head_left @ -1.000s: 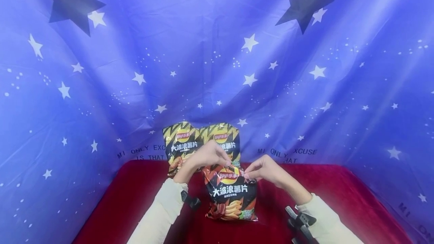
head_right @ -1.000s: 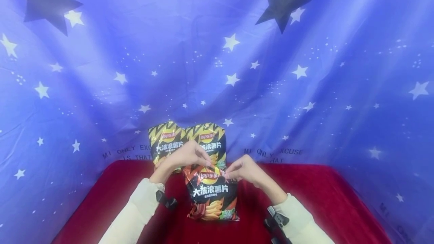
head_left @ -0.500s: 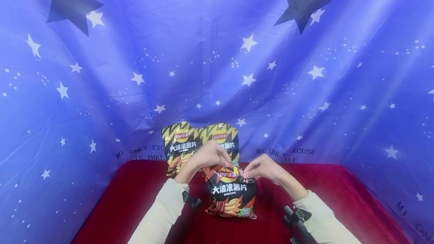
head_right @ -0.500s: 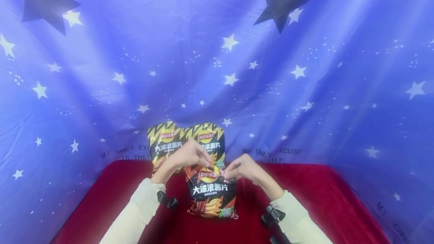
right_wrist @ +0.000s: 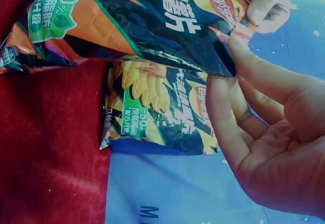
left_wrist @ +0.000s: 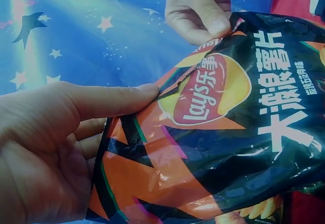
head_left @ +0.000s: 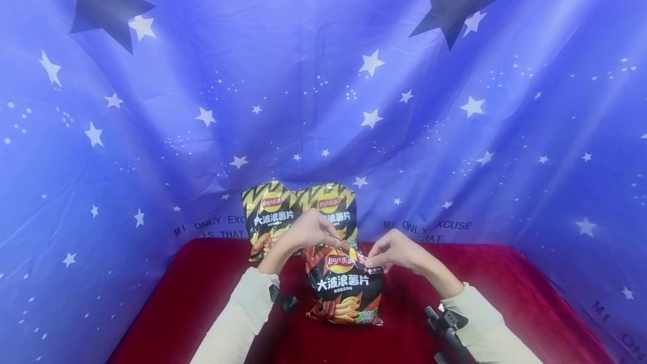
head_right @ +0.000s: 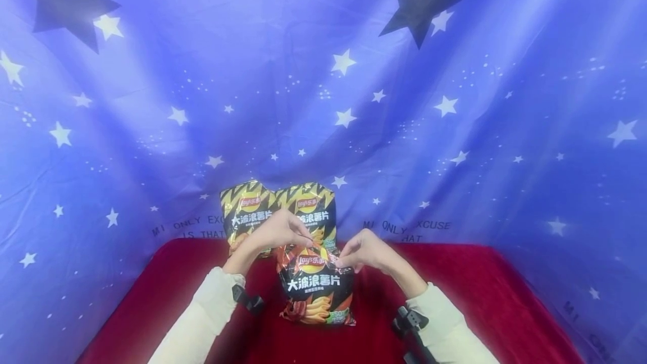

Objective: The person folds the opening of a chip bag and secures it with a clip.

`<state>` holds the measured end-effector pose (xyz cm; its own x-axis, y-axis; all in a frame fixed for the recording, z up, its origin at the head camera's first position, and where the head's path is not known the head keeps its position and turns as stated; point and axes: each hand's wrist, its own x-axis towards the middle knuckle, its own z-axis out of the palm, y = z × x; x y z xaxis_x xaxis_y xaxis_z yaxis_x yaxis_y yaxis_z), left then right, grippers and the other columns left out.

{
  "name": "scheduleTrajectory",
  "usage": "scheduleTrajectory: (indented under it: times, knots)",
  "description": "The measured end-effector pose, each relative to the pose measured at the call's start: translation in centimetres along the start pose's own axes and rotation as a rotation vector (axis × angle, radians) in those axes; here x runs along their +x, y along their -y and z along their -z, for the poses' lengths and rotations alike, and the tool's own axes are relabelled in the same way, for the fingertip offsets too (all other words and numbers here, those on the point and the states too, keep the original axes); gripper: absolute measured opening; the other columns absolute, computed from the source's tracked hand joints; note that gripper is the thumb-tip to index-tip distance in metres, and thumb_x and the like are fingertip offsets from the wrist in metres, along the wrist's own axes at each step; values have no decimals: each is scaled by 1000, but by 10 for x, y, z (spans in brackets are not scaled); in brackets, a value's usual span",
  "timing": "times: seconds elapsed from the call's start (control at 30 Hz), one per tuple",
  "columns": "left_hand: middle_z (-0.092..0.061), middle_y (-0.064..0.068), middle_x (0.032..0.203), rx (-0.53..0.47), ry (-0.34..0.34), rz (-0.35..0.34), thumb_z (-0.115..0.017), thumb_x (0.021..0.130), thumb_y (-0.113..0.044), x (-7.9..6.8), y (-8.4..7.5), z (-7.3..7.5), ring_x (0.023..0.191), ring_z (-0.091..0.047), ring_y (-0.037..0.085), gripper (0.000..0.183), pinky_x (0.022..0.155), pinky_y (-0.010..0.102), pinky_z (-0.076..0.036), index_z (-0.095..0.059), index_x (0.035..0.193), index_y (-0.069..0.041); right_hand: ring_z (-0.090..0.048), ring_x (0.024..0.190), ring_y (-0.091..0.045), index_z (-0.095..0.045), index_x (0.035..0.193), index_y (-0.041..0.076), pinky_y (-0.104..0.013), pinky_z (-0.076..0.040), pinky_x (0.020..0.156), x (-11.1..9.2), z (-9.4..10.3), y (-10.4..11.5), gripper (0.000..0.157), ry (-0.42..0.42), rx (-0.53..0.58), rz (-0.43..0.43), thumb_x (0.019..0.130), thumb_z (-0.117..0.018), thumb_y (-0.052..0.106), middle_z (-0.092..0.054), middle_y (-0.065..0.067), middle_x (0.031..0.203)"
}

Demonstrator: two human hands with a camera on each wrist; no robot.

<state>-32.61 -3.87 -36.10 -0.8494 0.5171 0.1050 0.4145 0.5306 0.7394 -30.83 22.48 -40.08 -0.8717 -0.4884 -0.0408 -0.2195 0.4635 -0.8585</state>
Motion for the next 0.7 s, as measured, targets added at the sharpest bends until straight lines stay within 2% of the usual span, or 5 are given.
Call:
scheduleTrajectory:
  times: [0.1, 0.2, 0.33, 0.43, 0.7]
  knots:
    - [-77, 0, 80, -29, -6, 18, -85, 79, -9, 1, 1, -2, 67, -60, 12, 6, 63, 25, -49, -81, 83, -11, -64, 62, -13, -77, 92, -5, -46, -62, 68, 0, 1, 0, 15, 18, -1, -4, 83, -81, 7, -77, -11, 82]
    - [-77, 1, 81, -47, -4, 29, -85, 79, -8, 2, 3, -2, 66, -59, 12, 7, 62, 25, -48, -81, 84, -11, -66, 65, -14, -76, 92, -5, -44, -62, 68, 0, 2, -1, 13, 20, 1, -5, 82, -79, 4, -77, -12, 82]
    - [-77, 2, 82, -53, -6, 21, -85, 79, -7, 4, 7, -2, 69, -62, 11, 9, 66, 24, -52, -81, 86, -10, -66, 64, -14, -76, 90, -6, -37, -61, 63, 2, 1, -1, 13, -11, -9, 6, 80, -80, 3, -77, -14, 81]
    - [-78, 4, 84, -56, -6, 1, -84, 79, -5, 5, 10, -2, 72, -65, 12, 10, 68, 25, -55, -81, 87, -9, -65, 62, -14, -77, 88, -5, -37, -60, 62, 3, 1, -1, 13, -37, -22, 7, 79, -81, 3, -77, -14, 80]
    - [-79, 3, 87, -40, 5, -6, -84, 80, -7, 6, 13, -2, 77, -67, 10, 10, 74, 25, -57, -81, 89, -10, -66, 63, -14, -77, 89, -4, -46, -62, 66, 4, 2, -4, 14, -27, -19, 6, 79, -82, 4, -77, -14, 81]
